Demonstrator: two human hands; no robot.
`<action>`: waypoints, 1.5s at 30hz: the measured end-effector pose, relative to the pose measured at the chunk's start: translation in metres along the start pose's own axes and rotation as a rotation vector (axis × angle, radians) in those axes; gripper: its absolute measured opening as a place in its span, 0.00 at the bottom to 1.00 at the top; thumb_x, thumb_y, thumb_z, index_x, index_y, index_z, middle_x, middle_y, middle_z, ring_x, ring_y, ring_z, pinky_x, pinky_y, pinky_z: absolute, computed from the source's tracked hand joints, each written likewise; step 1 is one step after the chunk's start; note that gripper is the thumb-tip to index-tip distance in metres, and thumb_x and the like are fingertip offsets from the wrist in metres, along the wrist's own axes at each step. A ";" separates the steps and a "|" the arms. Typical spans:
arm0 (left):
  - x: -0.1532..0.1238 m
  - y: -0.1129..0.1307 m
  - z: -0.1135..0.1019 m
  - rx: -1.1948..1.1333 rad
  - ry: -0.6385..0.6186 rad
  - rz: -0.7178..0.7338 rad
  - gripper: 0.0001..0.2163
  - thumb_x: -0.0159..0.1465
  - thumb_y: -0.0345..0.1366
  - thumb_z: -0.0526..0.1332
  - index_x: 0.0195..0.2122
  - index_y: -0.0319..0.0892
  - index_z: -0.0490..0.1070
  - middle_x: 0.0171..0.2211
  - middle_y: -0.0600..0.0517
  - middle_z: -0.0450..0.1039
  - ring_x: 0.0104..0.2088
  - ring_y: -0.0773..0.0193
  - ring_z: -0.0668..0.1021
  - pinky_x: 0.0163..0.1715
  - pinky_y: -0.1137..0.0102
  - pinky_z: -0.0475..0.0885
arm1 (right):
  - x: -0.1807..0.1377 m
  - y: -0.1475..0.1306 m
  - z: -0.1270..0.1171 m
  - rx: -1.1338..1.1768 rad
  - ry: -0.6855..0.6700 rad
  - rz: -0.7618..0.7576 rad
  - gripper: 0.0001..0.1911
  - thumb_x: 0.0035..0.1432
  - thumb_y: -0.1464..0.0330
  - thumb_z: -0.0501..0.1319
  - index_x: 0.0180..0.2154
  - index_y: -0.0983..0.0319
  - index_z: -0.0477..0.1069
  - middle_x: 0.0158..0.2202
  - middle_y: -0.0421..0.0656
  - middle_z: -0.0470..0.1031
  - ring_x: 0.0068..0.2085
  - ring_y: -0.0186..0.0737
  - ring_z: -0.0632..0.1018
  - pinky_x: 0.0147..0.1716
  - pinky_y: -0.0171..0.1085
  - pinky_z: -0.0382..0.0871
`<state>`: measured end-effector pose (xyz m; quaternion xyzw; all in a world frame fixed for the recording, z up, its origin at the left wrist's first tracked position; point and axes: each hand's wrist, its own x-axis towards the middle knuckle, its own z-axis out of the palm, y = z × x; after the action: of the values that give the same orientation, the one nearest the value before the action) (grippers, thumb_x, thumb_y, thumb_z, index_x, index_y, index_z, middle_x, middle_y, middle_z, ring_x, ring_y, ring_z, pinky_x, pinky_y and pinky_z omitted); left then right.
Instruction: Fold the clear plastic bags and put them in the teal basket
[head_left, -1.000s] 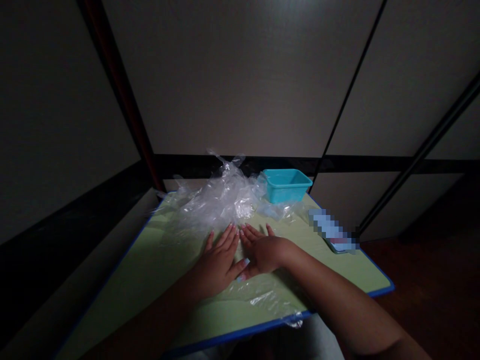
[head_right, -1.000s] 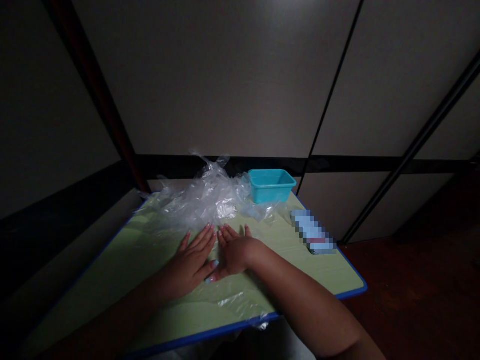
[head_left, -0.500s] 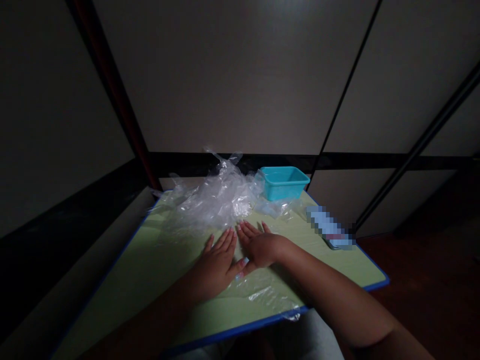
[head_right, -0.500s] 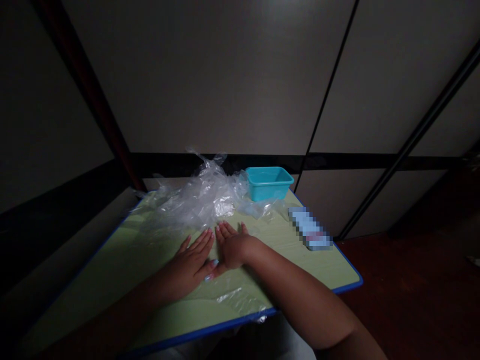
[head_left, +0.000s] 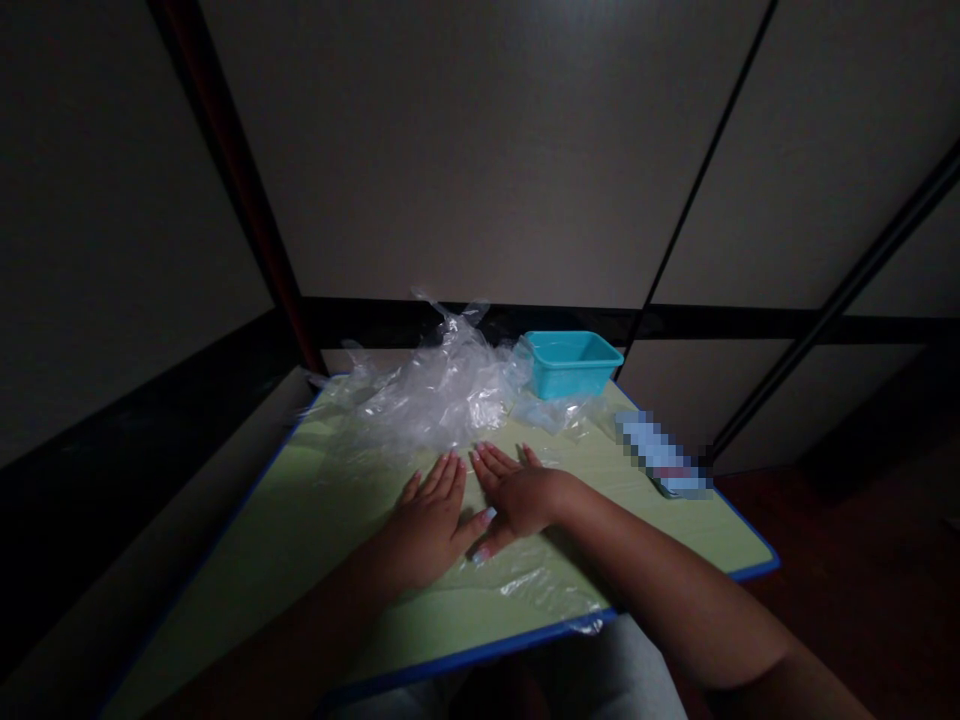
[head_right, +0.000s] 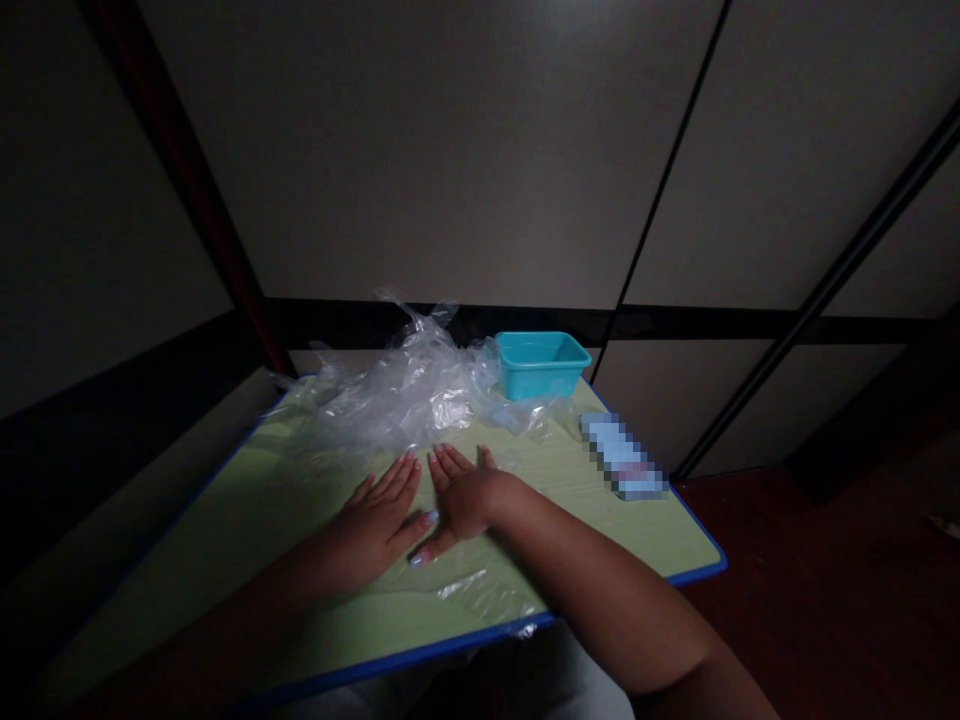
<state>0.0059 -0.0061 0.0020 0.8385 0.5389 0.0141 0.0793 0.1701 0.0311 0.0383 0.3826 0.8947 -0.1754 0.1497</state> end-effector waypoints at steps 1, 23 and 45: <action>0.000 -0.001 0.000 0.001 0.002 -0.014 0.34 0.62 0.53 0.40 0.62 0.30 0.46 0.63 0.39 0.39 0.63 0.52 0.44 0.58 0.53 0.45 | 0.000 0.000 0.000 -0.004 -0.003 0.001 0.60 0.44 0.45 0.57 0.62 0.69 0.25 0.63 0.55 0.23 0.62 0.53 0.30 0.54 0.60 0.24; -0.011 -0.015 -0.002 0.310 0.100 -0.311 0.40 0.57 0.58 0.44 0.57 0.25 0.56 0.60 0.32 0.49 0.62 0.43 0.47 0.53 0.41 0.38 | -0.003 0.001 -0.003 0.000 -0.029 0.004 0.61 0.42 0.41 0.54 0.61 0.68 0.22 0.63 0.52 0.22 0.61 0.56 0.27 0.54 0.61 0.22; -0.002 -0.017 -0.001 0.090 0.179 0.091 0.28 0.63 0.52 0.44 0.62 0.46 0.45 0.64 0.48 0.40 0.63 0.53 0.44 0.56 0.46 0.38 | -0.001 0.018 -0.010 0.009 -0.062 0.022 0.57 0.43 0.41 0.53 0.62 0.61 0.25 0.63 0.49 0.19 0.61 0.54 0.27 0.51 0.65 0.24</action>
<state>-0.0101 -0.0007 0.0010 0.8601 0.5055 0.0684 -0.0076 0.1831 0.0462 0.0442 0.3873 0.8846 -0.1897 0.1777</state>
